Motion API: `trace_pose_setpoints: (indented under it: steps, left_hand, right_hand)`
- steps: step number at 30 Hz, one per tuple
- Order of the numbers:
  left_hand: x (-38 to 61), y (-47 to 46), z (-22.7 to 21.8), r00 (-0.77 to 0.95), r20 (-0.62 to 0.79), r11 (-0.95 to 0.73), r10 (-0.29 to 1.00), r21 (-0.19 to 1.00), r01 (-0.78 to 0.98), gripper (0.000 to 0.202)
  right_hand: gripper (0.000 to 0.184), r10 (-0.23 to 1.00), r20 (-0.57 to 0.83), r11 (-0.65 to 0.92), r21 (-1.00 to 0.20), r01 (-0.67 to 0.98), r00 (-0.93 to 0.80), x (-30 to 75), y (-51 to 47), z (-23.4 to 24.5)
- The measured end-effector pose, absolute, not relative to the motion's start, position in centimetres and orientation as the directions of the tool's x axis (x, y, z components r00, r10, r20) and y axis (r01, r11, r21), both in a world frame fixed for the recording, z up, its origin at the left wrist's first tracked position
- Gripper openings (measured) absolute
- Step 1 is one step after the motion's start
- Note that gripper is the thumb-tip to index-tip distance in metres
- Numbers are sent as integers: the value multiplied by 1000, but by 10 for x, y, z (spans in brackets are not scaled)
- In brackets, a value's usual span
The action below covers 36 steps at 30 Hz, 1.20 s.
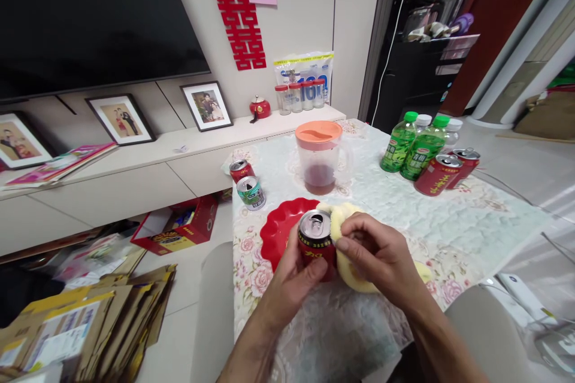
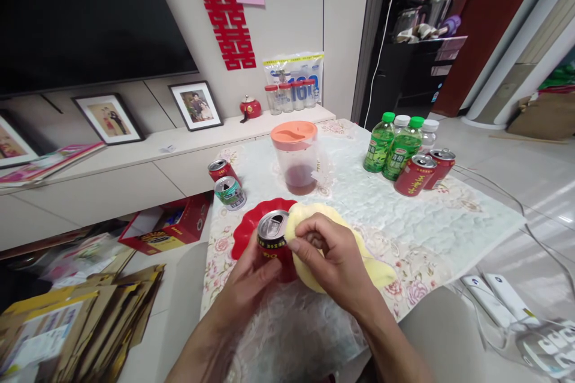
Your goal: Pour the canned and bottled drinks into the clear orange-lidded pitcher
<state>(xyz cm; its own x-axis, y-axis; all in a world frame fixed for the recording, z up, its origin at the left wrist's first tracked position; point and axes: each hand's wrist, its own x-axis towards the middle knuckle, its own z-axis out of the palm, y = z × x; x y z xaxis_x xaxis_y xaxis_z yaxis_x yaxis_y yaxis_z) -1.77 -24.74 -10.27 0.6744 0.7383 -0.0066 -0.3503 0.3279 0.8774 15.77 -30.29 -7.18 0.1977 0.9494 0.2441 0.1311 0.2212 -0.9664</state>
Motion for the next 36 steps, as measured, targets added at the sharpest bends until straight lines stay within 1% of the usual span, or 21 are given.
trace_pose_setpoints:
  steps: [3, 5, 6, 10, 13, 14, 16, 18, 20, 22, 24, 26, 27, 29, 31, 32, 34, 36]
  left_hand:
    - [-16, -245, -105, 627, 37, 324, 778, 832, -451, 68]
    - [-14, -243, -106, 571, 45, 302, 819, 813, -497, 72]
    - [-13, -242, -107, 549, 41, 293, 835, 812, -505, 74]
    - [-11, -236, -109, 470, 0, 261, 883, 832, -490, 81]
    - [-12, -234, -110, 439, -19, 250, 898, 844, -475, 87]
    - [-13, -234, -110, 438, -21, 250, 899, 844, -474, 89]
    - [-14, -236, -112, 455, -14, 253, 890, 846, -469, 87]
    - [-14, -237, -112, 489, 5, 251, 872, 853, -457, 79]
    - [-13, -240, -112, 531, 18, 259, 847, 859, -442, 73]
    - [-12, -242, -112, 571, 17, 278, 821, 861, -425, 77]
    - [-10, -245, -112, 607, 4, 304, 795, 863, -403, 87]
    - [-10, -247, -111, 629, -14, 324, 777, 866, -381, 92]
    - [-10, -249, -110, 629, -21, 327, 778, 867, -376, 89]
    - [-10, -250, -109, 610, -27, 335, 792, 854, -398, 76]
    - [-10, -251, -107, 589, -22, 358, 808, 812, -461, 63]
    - [-10, -251, -107, 582, -20, 374, 813, 785, -495, 61]
    - [-9, -249, -105, 563, -26, 391, 826, 745, -540, 62]
    - [-9, -246, -103, 521, -38, 372, 852, 744, -555, 67]
  right_hand:
    - [17, 939, 330, 283, -901, 330, 97, 160, -300, -72]
    - [16, 939, 343, 299, -859, 417, 33, 161, -297, -74]
    - [16, 947, 322, 285, -850, 443, 9, 162, -296, -76]
    - [16, 988, 142, 150, -836, 527, -56, 164, -293, -86]
    - [18, 995, 77, 102, -822, 561, -68, 164, -293, -89]
    - [18, 995, 72, 100, -832, 546, -72, 164, -294, -88]
    - [15, 994, 74, 101, -879, 466, -76, 163, -295, -84]
    - [16, 995, 90, 98, -941, 323, -40, 161, -296, -80]
    - [21, 995, 99, 93, -984, 151, 31, 158, -298, -76]
    - [24, 986, 113, 112, -994, 13, 123, 156, -300, -75]
    - [24, 966, 148, 159, -987, -37, 213, 154, -302, -75]
    - [23, 940, 207, 213, -977, 8, 270, 155, -304, -75]
    - [22, 932, 240, 233, -971, 58, 273, 156, -305, -75]
    - [17, 924, 304, 267, -947, 181, 232, 158, -304, -74]
    - [15, 923, 352, 295, -905, 305, 153, 160, -302, -72]
    - [15, 923, 369, 308, -881, 359, 113, 161, -301, -71]
    - [16, 931, 363, 311, -846, 433, 43, 161, -298, -71]
    - [16, 956, 292, 265, -843, 469, -15, 162, -296, -75]
